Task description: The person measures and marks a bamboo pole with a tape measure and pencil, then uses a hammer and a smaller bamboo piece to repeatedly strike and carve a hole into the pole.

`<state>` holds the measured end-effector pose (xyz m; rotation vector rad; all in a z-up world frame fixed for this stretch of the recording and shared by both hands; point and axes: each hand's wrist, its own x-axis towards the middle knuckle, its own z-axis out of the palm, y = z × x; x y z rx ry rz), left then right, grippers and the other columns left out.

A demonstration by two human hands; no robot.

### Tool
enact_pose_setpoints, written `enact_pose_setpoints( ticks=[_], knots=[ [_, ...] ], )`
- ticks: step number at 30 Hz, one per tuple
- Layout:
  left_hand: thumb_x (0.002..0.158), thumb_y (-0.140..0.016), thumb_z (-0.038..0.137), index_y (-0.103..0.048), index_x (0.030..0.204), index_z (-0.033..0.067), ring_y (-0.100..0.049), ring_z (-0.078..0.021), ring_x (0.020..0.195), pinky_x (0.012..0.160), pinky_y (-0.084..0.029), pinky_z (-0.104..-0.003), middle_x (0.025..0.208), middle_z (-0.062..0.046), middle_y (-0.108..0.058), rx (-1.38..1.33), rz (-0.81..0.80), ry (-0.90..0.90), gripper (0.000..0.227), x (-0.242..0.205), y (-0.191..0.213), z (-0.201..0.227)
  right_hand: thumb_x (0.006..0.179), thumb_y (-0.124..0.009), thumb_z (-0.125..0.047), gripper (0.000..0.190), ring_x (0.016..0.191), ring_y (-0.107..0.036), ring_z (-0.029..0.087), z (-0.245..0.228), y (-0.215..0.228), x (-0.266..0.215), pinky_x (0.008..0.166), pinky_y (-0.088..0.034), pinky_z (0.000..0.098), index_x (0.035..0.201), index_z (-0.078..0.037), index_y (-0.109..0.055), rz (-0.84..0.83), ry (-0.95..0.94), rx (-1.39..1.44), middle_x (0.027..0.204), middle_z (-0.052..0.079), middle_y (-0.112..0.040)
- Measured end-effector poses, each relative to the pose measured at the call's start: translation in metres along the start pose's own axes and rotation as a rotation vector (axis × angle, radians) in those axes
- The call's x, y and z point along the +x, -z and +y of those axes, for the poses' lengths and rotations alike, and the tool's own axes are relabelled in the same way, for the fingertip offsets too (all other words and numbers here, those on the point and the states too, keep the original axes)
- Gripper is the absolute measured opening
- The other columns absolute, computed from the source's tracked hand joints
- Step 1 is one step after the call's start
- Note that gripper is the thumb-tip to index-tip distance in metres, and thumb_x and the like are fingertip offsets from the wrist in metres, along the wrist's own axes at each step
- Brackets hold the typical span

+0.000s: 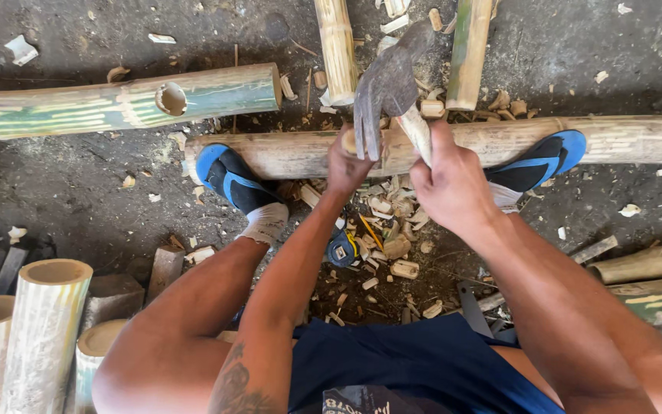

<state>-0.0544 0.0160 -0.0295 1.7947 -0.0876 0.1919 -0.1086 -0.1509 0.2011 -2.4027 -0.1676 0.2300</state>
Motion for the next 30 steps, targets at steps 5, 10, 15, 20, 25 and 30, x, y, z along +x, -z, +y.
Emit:
enact_pose_setpoints(
  ticks=[5,10,15,20,25,30],
  knots=[
    [0.081,-0.089,0.02,-0.068,0.11,0.0049,-0.075,-0.02,0.078,0.075,-0.067,-0.037,0.097,-0.011,-0.075,0.16,-0.05,-0.107,0.038,-0.027,0.011,0.0,0.094,-0.059,-0.006,0.03,0.051,-0.063,0.028,0.026,-0.051,-0.004,0.042,-0.054,0.0384,0.117,0.005,-0.044,-0.115,0.048,-0.257,0.073,0.02,-0.064],
    [0.084,-0.084,0.013,-0.065,0.112,0.0018,-0.074,-0.0207,0.092,0.082,-0.066,-0.038,0.105,-0.011,-0.073,-0.407,0.548,0.187,0.036,-0.028,0.0,-0.018,0.092,-0.063,-0.007,0.027,0.05,-0.064,0.03,0.045,-0.056,-0.032,0.043,-0.053,0.0414,0.113,-0.002,-0.047,-0.176,0.015,-0.308,0.074,0.017,-0.065],
    [0.085,-0.082,0.014,-0.066,0.108,-0.0006,-0.068,-0.0227,0.089,0.08,-0.058,-0.039,0.099,-0.013,-0.069,-0.351,-0.043,-0.063,0.031,-0.028,0.007,-0.007,0.086,-0.068,-0.002,0.034,0.062,-0.068,0.03,0.059,-0.044,-0.043,0.055,-0.056,0.043,0.115,-0.002,-0.05,0.219,0.241,-0.068,0.075,0.019,-0.065],
    [0.08,-0.086,0.017,-0.059,0.112,0.0019,-0.062,-0.0227,0.103,0.086,-0.055,-0.038,0.107,-0.013,-0.063,0.007,-0.131,-0.413,0.044,-0.044,0.028,0.008,0.086,-0.068,-0.001,0.036,0.061,-0.067,0.032,0.091,-0.085,-0.048,0.053,-0.056,0.0416,0.117,0.0,-0.05,0.016,0.144,-0.15,0.079,0.02,-0.066],
    [0.094,-0.077,0.026,-0.037,0.135,0.0075,-0.063,-0.0224,0.108,0.088,-0.06,-0.039,0.118,-0.011,-0.057,-0.195,0.228,0.205,0.061,-0.016,0.027,0.013,0.097,-0.063,-0.002,0.013,0.059,-0.068,0.018,0.121,-0.1,-0.061,0.048,-0.054,0.0335,0.108,-0.002,-0.056,0.047,-0.078,-0.026,0.082,0.01,-0.067],
    [0.091,-0.079,0.016,-0.031,0.137,0.0106,-0.062,-0.0222,0.108,0.094,-0.062,-0.042,0.118,-0.011,-0.057,-0.378,0.114,0.11,0.066,0.026,0.031,0.033,0.099,-0.07,-0.012,0.02,0.064,-0.059,0.01,0.117,-0.075,-0.073,0.052,-0.048,0.0267,0.114,-0.004,-0.059,0.253,0.036,0.326,0.079,0.007,-0.064]
  ],
)
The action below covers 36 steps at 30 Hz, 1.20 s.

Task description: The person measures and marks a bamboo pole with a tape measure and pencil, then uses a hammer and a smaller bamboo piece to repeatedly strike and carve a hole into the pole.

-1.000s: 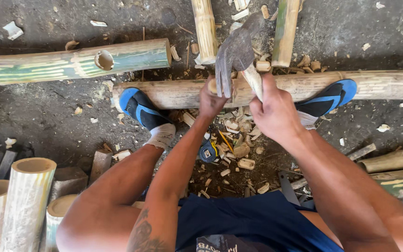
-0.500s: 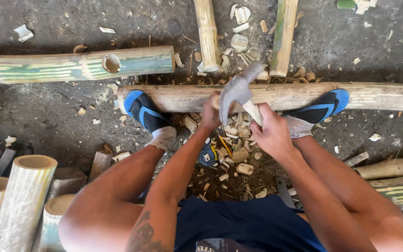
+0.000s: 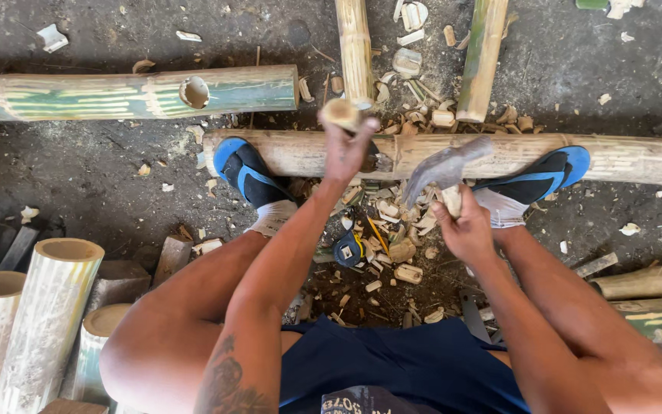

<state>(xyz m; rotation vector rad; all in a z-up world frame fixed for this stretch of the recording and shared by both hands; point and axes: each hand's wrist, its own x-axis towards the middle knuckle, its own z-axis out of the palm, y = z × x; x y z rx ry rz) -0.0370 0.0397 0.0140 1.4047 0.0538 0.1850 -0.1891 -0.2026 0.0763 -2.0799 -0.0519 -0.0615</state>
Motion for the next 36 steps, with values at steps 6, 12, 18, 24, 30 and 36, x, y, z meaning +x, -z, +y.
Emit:
enact_pose_setpoints(
  ticks=[6,12,18,24,30,36],
  knots=[
    [0.064,-0.095,0.016,-0.052,0.124,0.0213,-0.061,-0.0258,0.114,0.111,-0.047,-0.051,0.115,-0.004,-0.063,0.661,-1.104,-0.636,0.074,-0.045,-0.006,0.014,0.097,-0.075,-0.021,0.025,0.056,-0.057,0.007,-0.024,0.021,-0.011,0.049,-0.046,0.0268,0.096,-0.002,-0.058,-0.022,0.041,-0.162,0.064,0.003,-0.062],
    [0.05,-0.097,0.018,-0.047,0.131,0.0211,-0.056,-0.0295,0.119,0.12,-0.035,-0.052,0.117,-0.006,-0.058,0.881,-1.246,-0.784,0.095,-0.069,0.025,0.005,0.088,-0.077,-0.03,0.029,0.043,-0.058,0.018,-0.033,0.02,-0.028,0.044,-0.046,0.0354,0.088,-0.003,-0.064,-0.191,0.226,-0.25,0.055,0.006,-0.057],
    [0.048,-0.097,0.017,-0.046,0.129,0.0224,-0.056,-0.0281,0.119,0.121,-0.033,-0.051,0.116,-0.004,-0.057,0.775,-1.118,-0.743,0.096,-0.065,0.033,0.008,0.088,-0.074,-0.04,0.039,0.046,-0.06,0.024,-0.043,0.017,-0.032,0.046,-0.046,0.0384,0.089,-0.002,-0.063,-0.295,0.243,-0.293,0.055,0.009,-0.056],
    [0.05,-0.098,0.019,-0.044,0.131,0.0214,-0.056,-0.0277,0.118,0.121,-0.034,-0.05,0.118,-0.004,-0.057,0.741,-1.017,-0.725,0.097,-0.067,0.028,0.007,0.094,-0.058,-0.054,0.053,0.043,-0.056,0.022,-0.035,0.022,-0.037,0.044,-0.044,0.0371,0.094,-0.001,-0.064,-0.285,0.319,-0.256,0.054,0.006,-0.053],
    [0.049,-0.098,0.021,-0.045,0.128,0.0192,-0.055,-0.0296,0.118,0.116,-0.036,-0.049,0.119,-0.006,-0.058,0.729,-0.982,-0.692,0.095,-0.065,0.028,0.002,0.103,-0.05,-0.054,0.054,0.042,-0.055,0.018,-0.018,0.004,-0.029,0.045,-0.046,0.0362,0.086,-0.005,-0.062,-0.266,0.378,-0.197,0.055,0.004,-0.052],
    [0.049,-0.098,0.023,-0.046,0.125,0.0148,-0.055,-0.0312,0.121,0.115,-0.037,-0.051,0.121,-0.008,-0.058,0.731,-0.944,-0.685,0.092,-0.059,0.031,0.004,0.098,-0.057,-0.046,0.044,0.042,-0.054,0.022,-0.016,0.0,-0.022,0.044,-0.045,0.04,0.077,-0.007,-0.059,-0.326,0.248,-0.322,0.053,0.004,-0.052]
  ],
)
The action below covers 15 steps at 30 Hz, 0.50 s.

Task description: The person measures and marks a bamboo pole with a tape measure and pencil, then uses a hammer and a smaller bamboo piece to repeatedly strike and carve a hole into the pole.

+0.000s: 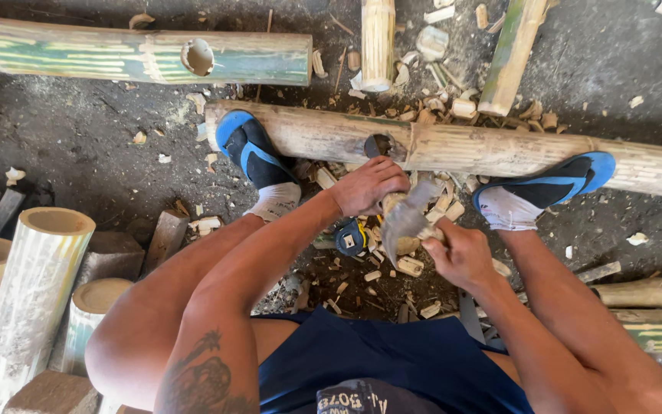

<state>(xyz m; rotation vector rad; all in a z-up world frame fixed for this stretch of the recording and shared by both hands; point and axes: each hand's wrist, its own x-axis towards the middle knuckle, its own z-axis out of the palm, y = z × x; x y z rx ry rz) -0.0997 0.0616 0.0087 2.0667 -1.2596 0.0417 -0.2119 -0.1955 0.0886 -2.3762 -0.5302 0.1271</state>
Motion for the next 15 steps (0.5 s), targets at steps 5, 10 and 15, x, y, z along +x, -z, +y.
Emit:
enact_pose_setpoints(
  ticks=[5,10,15],
  knots=[
    [0.051,-0.098,0.021,-0.045,0.126,0.0134,-0.055,-0.0327,0.124,0.115,-0.039,-0.049,0.124,-0.009,-0.058,-0.029,0.003,-0.002,0.092,-0.008,0.003,-0.002,0.099,-0.059,-0.044,0.042,0.044,-0.056,0.026,0.001,-0.004,0.021,0.045,-0.046,0.0409,0.083,-0.005,-0.063,-0.069,-0.059,0.031,0.054,0.01,-0.055],
    [0.048,-0.096,0.014,-0.046,0.125,0.0138,-0.056,-0.0306,0.124,0.118,-0.039,-0.047,0.125,-0.009,-0.059,0.024,0.045,-0.016,0.092,-0.006,0.006,0.0,0.097,-0.061,-0.041,0.039,0.043,-0.058,0.025,-0.014,0.008,0.013,0.044,-0.047,0.0393,0.087,-0.004,-0.067,-0.034,-0.062,0.034,0.052,0.011,-0.058],
    [0.046,-0.097,0.017,-0.048,0.124,0.013,-0.057,-0.032,0.121,0.114,-0.04,-0.049,0.122,-0.009,-0.061,-0.081,0.062,-0.019,0.092,-0.015,-0.005,-0.005,0.099,-0.058,-0.038,0.037,0.042,-0.057,0.02,-0.012,-0.003,0.013,0.04,-0.046,0.0353,0.087,-0.004,-0.067,0.231,0.493,0.314,0.053,0.007,-0.058]
  ],
)
